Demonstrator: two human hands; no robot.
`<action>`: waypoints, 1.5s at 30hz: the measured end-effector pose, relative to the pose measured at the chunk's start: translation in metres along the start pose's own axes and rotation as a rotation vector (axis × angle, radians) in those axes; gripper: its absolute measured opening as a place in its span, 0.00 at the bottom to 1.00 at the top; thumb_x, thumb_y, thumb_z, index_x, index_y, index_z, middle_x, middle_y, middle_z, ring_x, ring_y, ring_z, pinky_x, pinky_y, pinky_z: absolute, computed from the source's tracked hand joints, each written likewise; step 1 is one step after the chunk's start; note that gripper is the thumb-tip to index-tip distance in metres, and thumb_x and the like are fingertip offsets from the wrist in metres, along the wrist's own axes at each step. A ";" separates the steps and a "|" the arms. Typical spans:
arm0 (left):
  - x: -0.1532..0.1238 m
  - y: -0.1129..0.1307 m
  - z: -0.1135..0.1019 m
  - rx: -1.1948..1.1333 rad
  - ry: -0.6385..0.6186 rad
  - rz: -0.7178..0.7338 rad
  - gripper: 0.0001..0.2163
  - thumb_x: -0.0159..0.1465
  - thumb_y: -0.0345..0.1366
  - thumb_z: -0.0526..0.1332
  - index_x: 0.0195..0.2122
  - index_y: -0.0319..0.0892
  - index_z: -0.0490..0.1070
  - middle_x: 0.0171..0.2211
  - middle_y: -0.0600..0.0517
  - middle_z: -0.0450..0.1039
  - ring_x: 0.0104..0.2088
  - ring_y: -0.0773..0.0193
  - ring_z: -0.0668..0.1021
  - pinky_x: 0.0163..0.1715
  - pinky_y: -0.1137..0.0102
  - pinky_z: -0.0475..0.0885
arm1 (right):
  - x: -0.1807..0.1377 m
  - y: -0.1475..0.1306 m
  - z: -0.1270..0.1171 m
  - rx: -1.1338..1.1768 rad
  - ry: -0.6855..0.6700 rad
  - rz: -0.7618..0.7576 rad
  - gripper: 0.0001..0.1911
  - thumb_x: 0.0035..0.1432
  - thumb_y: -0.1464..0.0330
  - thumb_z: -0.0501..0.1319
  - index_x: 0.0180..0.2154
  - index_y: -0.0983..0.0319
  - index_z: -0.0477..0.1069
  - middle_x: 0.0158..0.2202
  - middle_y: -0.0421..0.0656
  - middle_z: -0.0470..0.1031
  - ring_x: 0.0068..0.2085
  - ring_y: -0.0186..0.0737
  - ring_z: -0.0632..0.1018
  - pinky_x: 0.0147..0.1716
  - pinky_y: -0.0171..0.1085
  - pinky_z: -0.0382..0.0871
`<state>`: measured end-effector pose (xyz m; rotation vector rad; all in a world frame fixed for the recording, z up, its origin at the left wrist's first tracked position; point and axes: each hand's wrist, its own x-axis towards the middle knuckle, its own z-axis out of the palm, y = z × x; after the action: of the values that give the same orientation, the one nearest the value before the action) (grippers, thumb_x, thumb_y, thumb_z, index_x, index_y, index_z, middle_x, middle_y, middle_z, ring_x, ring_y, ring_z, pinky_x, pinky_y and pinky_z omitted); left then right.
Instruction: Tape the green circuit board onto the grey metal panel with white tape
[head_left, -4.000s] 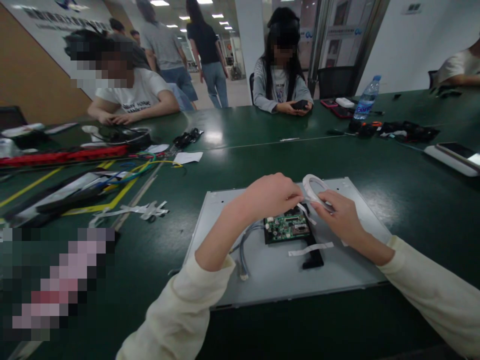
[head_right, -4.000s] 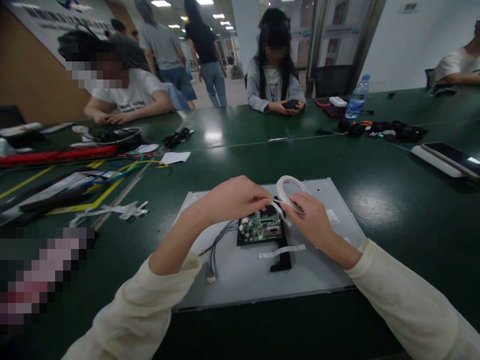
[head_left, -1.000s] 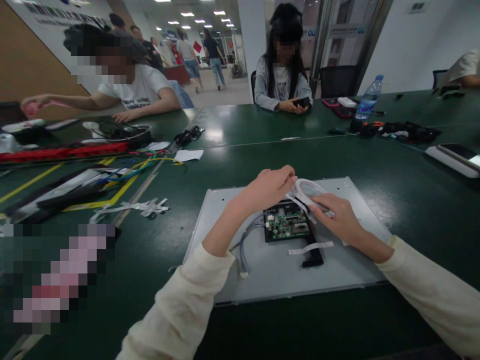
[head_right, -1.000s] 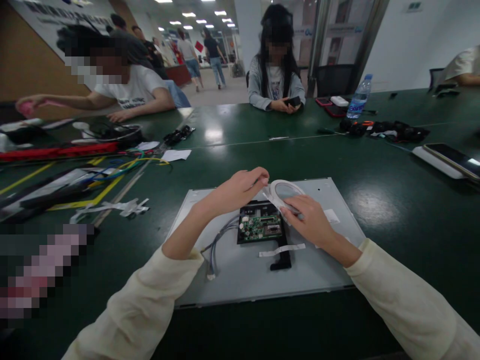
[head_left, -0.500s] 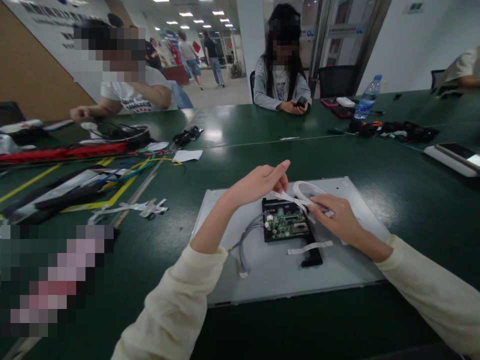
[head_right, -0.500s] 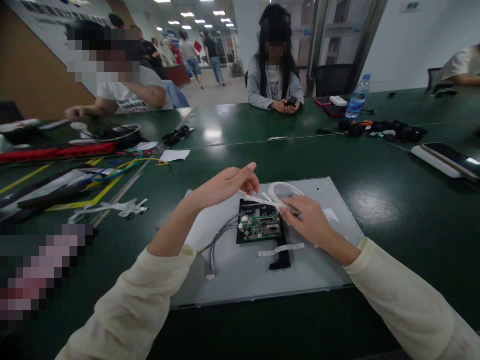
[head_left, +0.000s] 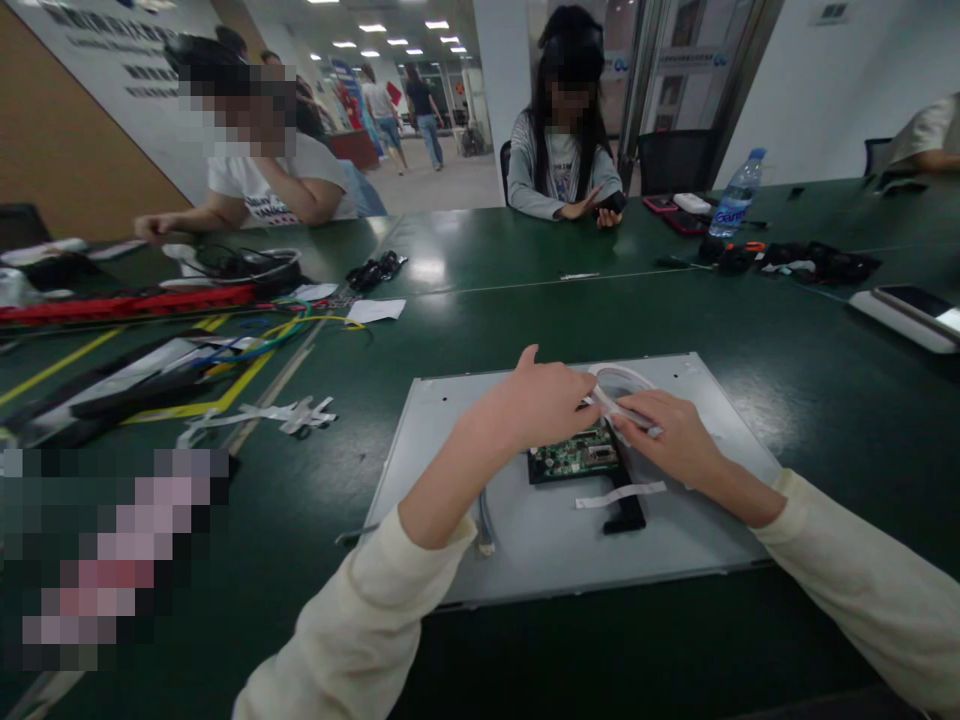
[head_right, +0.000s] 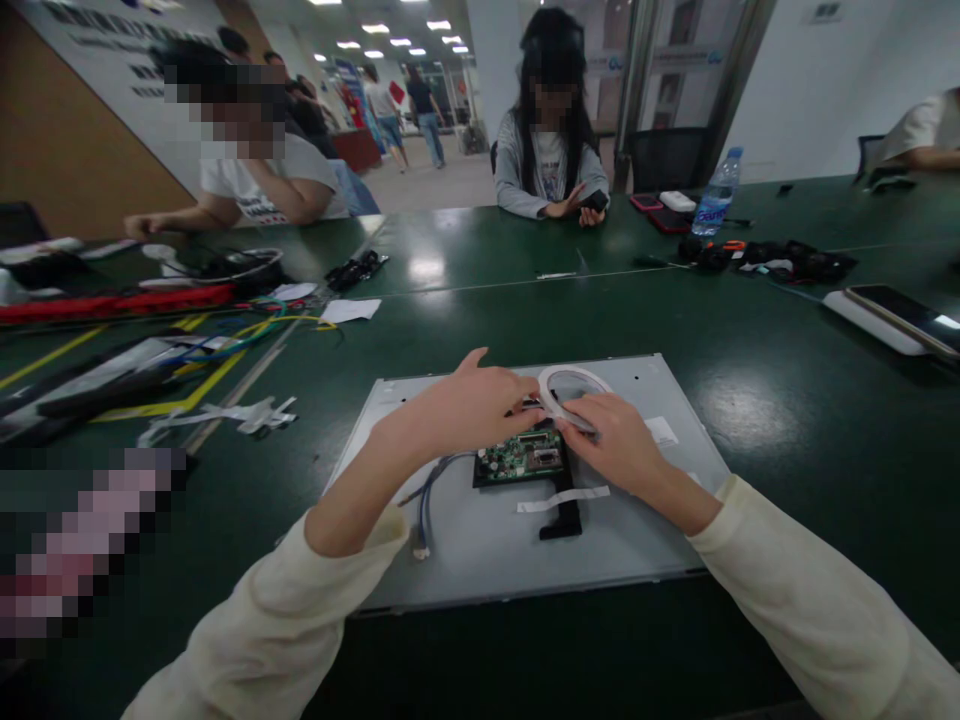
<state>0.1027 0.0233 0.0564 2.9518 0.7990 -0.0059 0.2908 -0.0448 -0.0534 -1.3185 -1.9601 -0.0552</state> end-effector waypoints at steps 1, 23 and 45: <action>0.000 0.004 0.002 0.045 0.030 0.005 0.14 0.65 0.42 0.52 0.38 0.40 0.74 0.34 0.47 0.77 0.41 0.56 0.76 0.56 0.45 0.52 | 0.000 0.000 0.000 -0.006 0.005 0.003 0.12 0.61 0.64 0.55 0.38 0.64 0.73 0.37 0.48 0.78 0.38 0.42 0.77 0.40 0.43 0.71; 0.017 0.053 0.022 0.003 0.148 -0.226 0.11 0.65 0.30 0.50 0.37 0.34 0.71 0.29 0.43 0.75 0.32 0.57 0.77 0.31 0.66 0.68 | 0.003 0.003 -0.003 0.057 0.078 0.122 0.10 0.60 0.66 0.53 0.39 0.61 0.72 0.36 0.46 0.77 0.37 0.43 0.76 0.36 0.41 0.70; 0.017 0.045 0.023 0.063 0.109 -0.083 0.11 0.64 0.30 0.51 0.35 0.35 0.72 0.27 0.43 0.74 0.32 0.54 0.78 0.30 0.65 0.68 | 0.000 0.004 -0.002 0.037 0.093 0.086 0.10 0.60 0.67 0.54 0.39 0.61 0.72 0.37 0.47 0.77 0.38 0.43 0.76 0.39 0.42 0.69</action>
<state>0.1408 -0.0091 0.0366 2.9970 0.9523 0.1278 0.2956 -0.0437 -0.0532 -1.3509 -1.8167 -0.0371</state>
